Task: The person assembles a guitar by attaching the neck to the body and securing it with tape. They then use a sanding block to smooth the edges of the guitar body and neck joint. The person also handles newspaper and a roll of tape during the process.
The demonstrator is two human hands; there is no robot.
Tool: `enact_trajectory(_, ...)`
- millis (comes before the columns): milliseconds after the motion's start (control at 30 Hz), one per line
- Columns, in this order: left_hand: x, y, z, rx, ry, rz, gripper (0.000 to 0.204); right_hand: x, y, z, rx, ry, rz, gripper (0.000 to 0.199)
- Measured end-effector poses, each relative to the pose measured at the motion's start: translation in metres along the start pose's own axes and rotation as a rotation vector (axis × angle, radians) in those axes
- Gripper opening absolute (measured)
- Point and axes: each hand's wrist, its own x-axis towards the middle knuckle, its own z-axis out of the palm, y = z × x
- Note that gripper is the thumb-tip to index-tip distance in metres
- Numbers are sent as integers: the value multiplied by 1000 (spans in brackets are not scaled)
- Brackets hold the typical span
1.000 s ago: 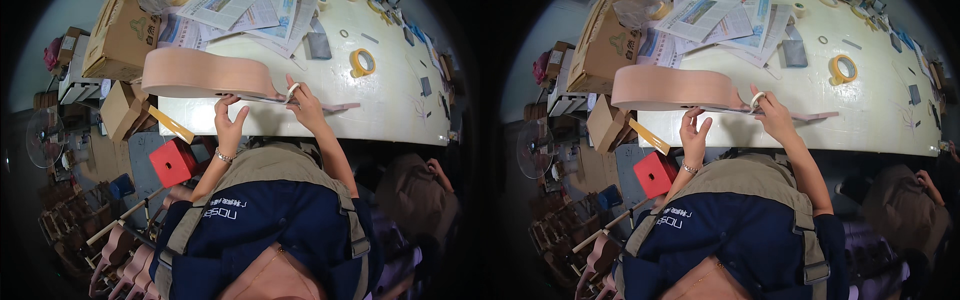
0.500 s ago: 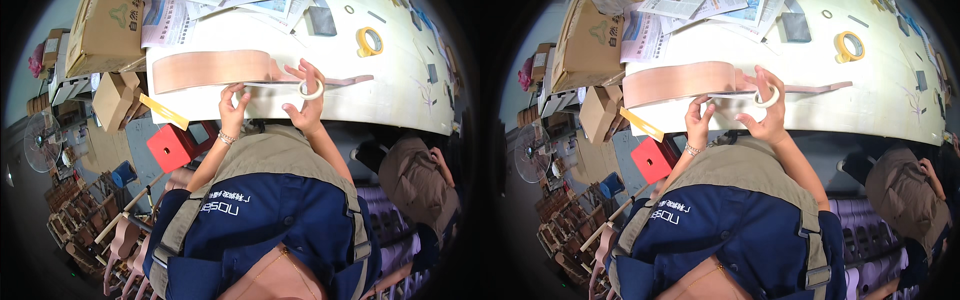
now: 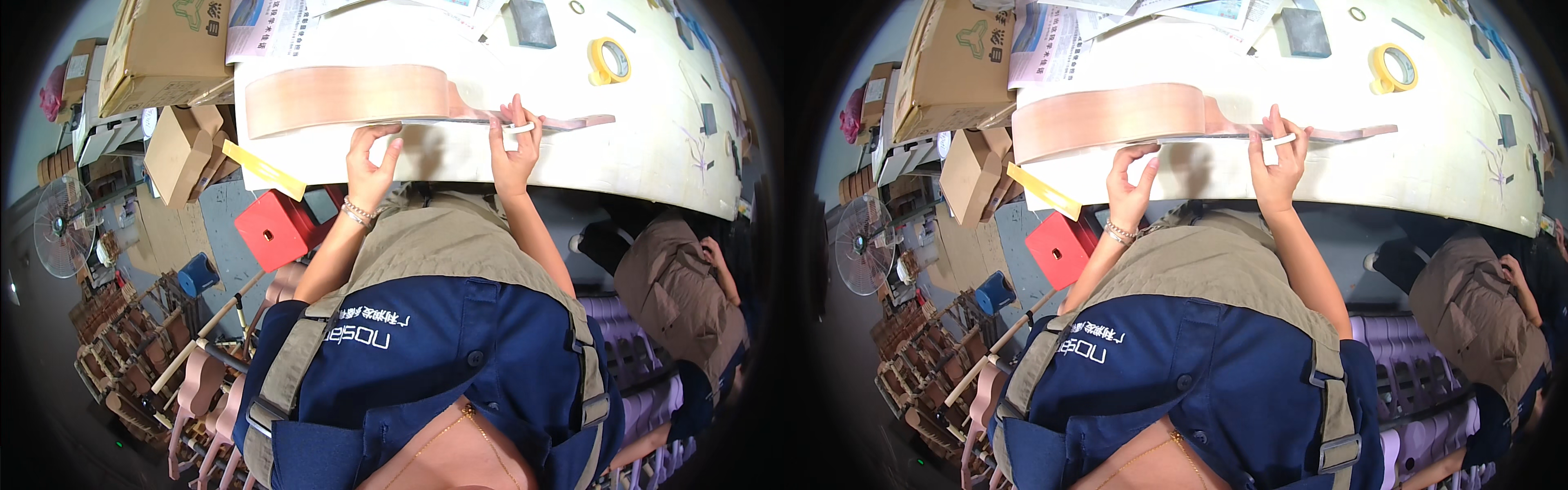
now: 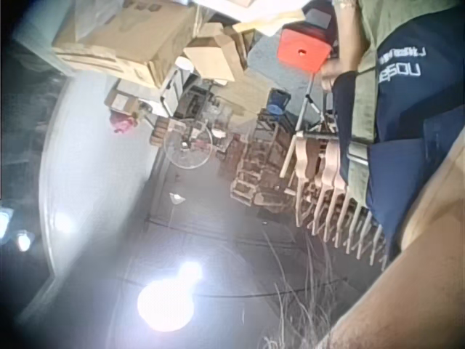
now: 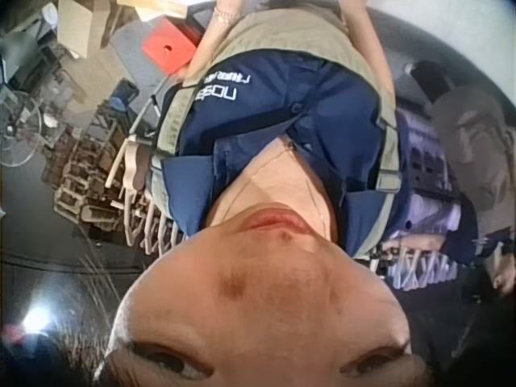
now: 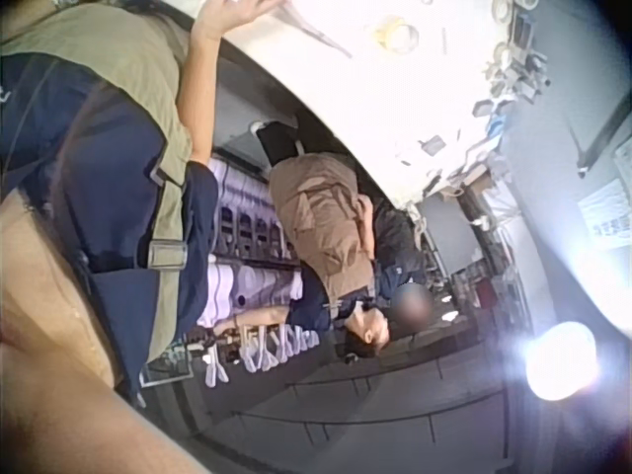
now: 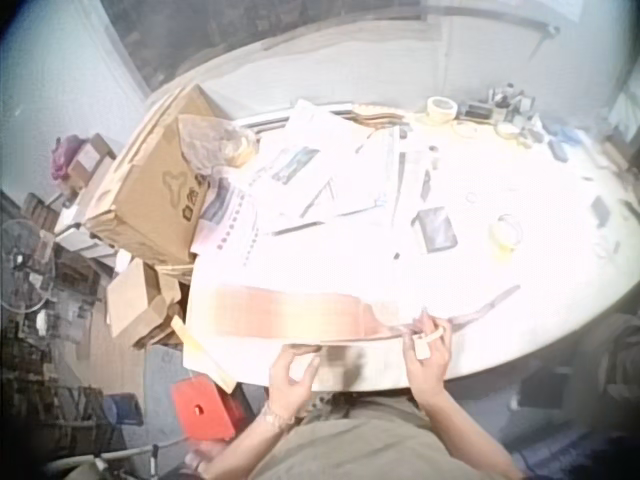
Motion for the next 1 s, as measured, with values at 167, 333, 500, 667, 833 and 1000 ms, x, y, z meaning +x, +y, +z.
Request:
enact_trajectory(167, 28, 12, -27, 198, -253, 247, 16, 1, 3, 3, 35, 14, 22, 53)
enact_trajectory(333, 47, -2, -34, 341, -386, 439, 19, 0, 6, 3, 26, 12, 10, 54)
enact_trajectory(500, 51, 1, -33, 365, -373, 494, 20, 4, -11, -25, 338, 16, 186, 58)
enact_trajectory(667, 47, 3, -34, 364, -367, 482, 18, 25, 75, -96, 425, 307, 465, 49)
enact_trajectory(833, 47, 3, -35, 382, -403, 440, 19, 28, 145, -122, 414, 252, 483, 56)
enact_trajectory(1000, 41, 9, -35, 426, -412, 372, 19, 33, 143, -117, 514, 239, 522, 60)
